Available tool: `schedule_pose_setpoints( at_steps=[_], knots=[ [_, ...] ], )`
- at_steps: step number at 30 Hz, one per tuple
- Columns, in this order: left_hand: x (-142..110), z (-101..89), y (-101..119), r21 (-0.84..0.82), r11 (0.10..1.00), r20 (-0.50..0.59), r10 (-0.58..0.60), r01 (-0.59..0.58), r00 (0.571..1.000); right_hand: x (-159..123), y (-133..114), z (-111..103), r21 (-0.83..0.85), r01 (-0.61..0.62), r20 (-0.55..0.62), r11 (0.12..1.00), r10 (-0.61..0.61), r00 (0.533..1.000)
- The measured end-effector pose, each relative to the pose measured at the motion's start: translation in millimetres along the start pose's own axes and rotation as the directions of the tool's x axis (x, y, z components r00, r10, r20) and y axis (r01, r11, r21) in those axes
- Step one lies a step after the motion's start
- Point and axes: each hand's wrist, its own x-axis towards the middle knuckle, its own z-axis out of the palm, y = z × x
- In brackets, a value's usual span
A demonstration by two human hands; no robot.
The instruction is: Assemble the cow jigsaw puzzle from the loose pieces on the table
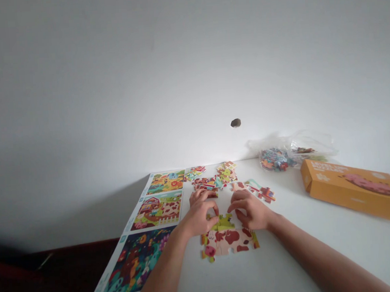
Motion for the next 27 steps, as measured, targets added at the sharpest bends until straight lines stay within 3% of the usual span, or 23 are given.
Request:
schedule_pose_setpoints(
  at_steps=[8,14,27],
  knots=[
    [0,0.4,-1,-0.002,1.000,0.004,0.001,-0.001,1.000,1,-11,-2,-0.018,0.015,0.044,1.000,-0.014,0.999],
    [0,0.1,0,0.010,1.000,-0.009,0.011,-0.010,1.000,0,-19,4,-0.018,0.066,0.144,0.998,-0.062,0.988],
    [0,-0.1,2,-0.004,1.000,-0.001,0.005,-0.005,1.000,-2,-17,1,0.021,0.026,0.132,0.999,-0.028,0.991]
  ],
)
